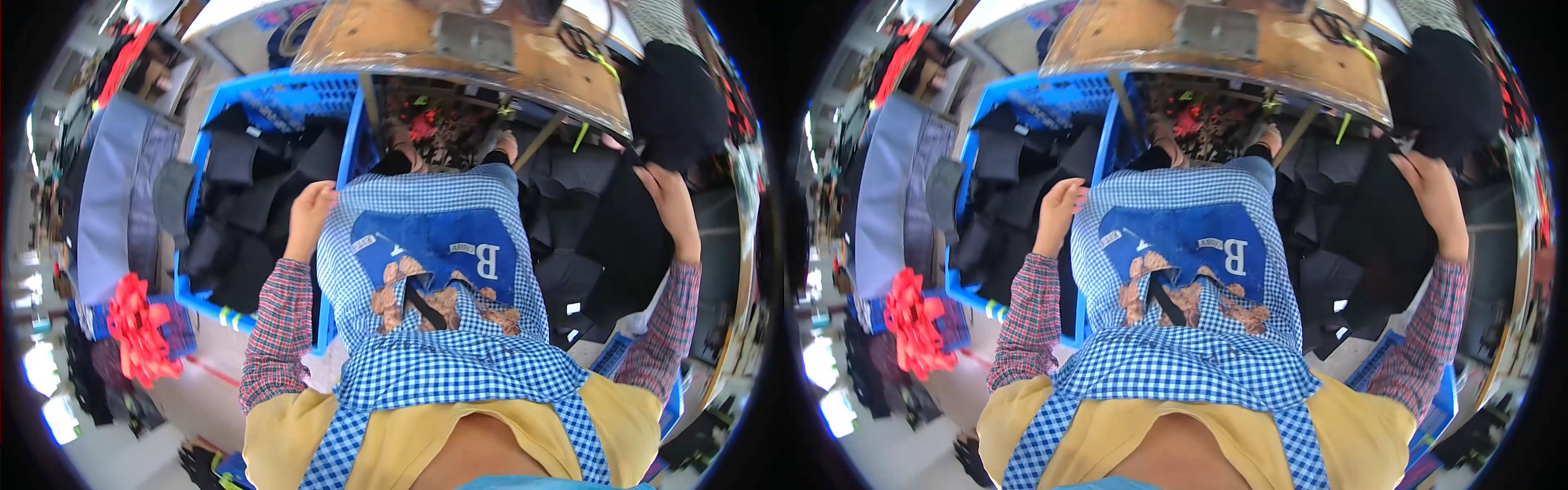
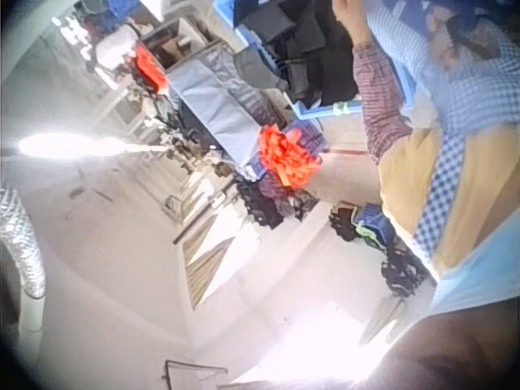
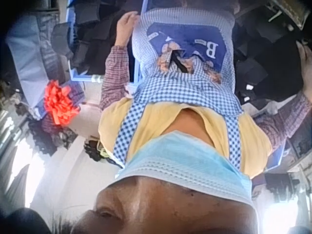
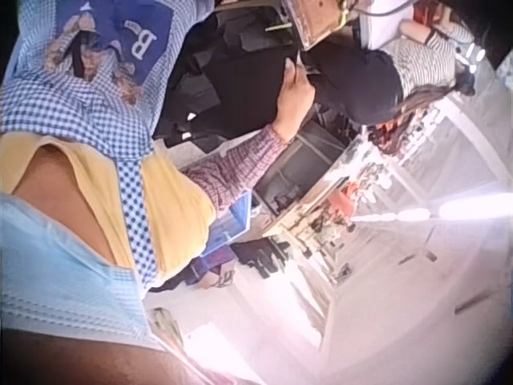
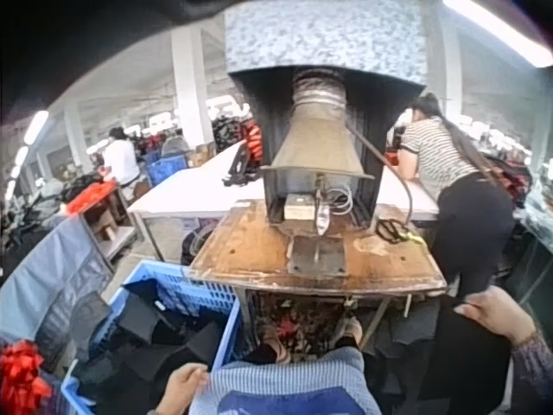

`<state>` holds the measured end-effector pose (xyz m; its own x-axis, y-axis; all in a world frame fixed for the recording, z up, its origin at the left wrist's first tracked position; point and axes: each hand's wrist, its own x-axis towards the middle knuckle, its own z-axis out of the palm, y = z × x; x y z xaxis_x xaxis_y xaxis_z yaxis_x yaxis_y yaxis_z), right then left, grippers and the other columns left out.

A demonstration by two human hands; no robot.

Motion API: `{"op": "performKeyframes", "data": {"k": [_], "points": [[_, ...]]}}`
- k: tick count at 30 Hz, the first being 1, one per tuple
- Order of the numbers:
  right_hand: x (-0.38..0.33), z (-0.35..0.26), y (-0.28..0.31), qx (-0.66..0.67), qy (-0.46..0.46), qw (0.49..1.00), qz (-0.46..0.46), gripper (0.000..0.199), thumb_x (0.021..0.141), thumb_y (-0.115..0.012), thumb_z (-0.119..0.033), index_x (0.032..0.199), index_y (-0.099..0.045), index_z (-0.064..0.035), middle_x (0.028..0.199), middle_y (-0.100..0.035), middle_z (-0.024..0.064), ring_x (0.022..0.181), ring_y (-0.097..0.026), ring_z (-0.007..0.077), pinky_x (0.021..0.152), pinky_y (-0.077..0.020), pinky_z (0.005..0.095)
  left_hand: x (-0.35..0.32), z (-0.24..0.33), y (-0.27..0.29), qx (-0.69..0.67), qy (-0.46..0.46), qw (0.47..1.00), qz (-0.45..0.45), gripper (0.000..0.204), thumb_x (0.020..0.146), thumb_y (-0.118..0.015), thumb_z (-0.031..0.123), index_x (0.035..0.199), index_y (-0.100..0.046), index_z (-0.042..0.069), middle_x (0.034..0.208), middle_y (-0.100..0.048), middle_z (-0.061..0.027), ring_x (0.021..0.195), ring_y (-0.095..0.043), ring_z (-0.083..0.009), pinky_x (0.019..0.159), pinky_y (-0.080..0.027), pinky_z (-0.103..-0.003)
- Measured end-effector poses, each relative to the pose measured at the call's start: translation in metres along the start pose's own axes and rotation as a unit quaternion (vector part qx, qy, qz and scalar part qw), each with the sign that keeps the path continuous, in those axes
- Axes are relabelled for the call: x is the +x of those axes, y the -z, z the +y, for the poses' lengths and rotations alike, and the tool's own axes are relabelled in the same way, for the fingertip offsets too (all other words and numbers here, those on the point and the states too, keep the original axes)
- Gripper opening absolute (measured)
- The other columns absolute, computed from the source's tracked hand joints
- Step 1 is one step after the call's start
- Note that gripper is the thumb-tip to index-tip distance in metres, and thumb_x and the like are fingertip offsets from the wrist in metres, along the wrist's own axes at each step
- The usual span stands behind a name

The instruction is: The person is assembling black fabric pieces by joining them using an industrial sewing machine.

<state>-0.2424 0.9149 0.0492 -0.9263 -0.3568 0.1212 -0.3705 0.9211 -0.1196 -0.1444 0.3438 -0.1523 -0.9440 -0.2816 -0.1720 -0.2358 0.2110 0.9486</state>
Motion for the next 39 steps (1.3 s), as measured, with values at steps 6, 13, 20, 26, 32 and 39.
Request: {"op": "performKeyframes", "data": {"k": [6, 13, 20, 26, 32, 39], "points": [[-0.03, 0.093, -0.093, -0.192, -0.07, 0.978, 0.035, 0.032, 0.09, -0.061, -0.028, 0.114, -0.061, -0.0072, 0.107, -0.062, 0.0166, 0.098, -0.06, 0.0371, 0.083, -0.0485, 0.0451, -0.008, -0.139, 0.068, -0.013, 0.224, 0.968, 0.114, 0.035, 0.088, -0.058, 0.016, 0.121, -0.056, 0.004, 0.094, -0.062, -0.0018, 0.078, -0.058, -0.0113, 0.067, -0.047, -0.027], [-0.004, -0.01, -0.173, 0.026, 0.049, 0.995, -0.079, 0.025, 0.08, -0.068, -0.014, 0.1, -0.062, -0.0014, 0.103, -0.062, 0.0162, 0.099, -0.058, 0.0354, 0.088, -0.0466, 0.0394, 0.095, -0.209, 0.035, -0.124, 0.292, 0.94, 0.129, 0.053, 0.085, -0.067, 0.025, 0.132, -0.049, 0.007, 0.101, -0.059, -0.0024, 0.085, -0.057, -0.0149, 0.071, -0.049, -0.031], [-0.021, -0.023, -0.182, 0.047, -0.008, 0.977, -0.207, 0.024, 0.083, -0.067, -0.017, 0.1, -0.064, -0.0008, 0.097, -0.067, 0.0142, 0.093, -0.064, 0.0313, 0.081, -0.0498, 0.0382, 0.186, -0.28, -0.018, -0.107, 0.23, 0.943, 0.217, 0.071, 0.072, -0.082, 0.022, 0.124, -0.046, -0.011, 0.118, -0.059, -0.0179, 0.105, -0.059, -0.0276, 0.091, -0.047, -0.035], [-0.021, -0.037, -0.172, 0.043, -0.099, 0.949, -0.295, 0.024, 0.083, -0.067, -0.018, 0.099, -0.066, -0.0001, 0.093, -0.069, 0.0155, 0.086, -0.066, 0.0324, 0.074, -0.0518, 0.0388, 0.209, -0.273, -0.011, -0.236, 0.184, 0.928, 0.221, 0.029, 0.084, -0.071, 0.013, 0.108, -0.061, 0.001, 0.095, -0.063, -0.0048, 0.085, -0.057, -0.0172, 0.079, -0.047, -0.032], [0.016, -0.088, -0.166, 0.079, 0.002, 0.974, -0.213, 0.021, 0.085, -0.064, -0.014, 0.1, -0.065, 0.0012, 0.099, -0.067, 0.0168, 0.093, -0.063, 0.0341, 0.08, -0.0497, 0.0385, 0.175, -0.138, 0.065, -0.295, 0.025, 0.903, 0.312, 0.02, 0.094, -0.059, 0.02, 0.096, -0.057, 0.001, 0.085, -0.054, -0.003, 0.078, -0.051, -0.0126, 0.073, -0.043, -0.029], [0.05, -0.179, -0.134, 0.236, 0.127, 0.959, -0.097, 0.03, 0.089, -0.061, -0.015, 0.116, -0.058, -0.0015, 0.111, -0.061, 0.0174, 0.102, -0.06, 0.0353, 0.088, -0.0477, 0.0376, 0.061, 0.035, 0.139, -0.609, -0.046, 0.763, 0.213, 0.032, 0.098, -0.05, 0.018, 0.121, -0.054, -0.003, 0.124, -0.059, -0.0128, 0.116, -0.056, -0.0256, 0.106, -0.04, -0.039]]}}
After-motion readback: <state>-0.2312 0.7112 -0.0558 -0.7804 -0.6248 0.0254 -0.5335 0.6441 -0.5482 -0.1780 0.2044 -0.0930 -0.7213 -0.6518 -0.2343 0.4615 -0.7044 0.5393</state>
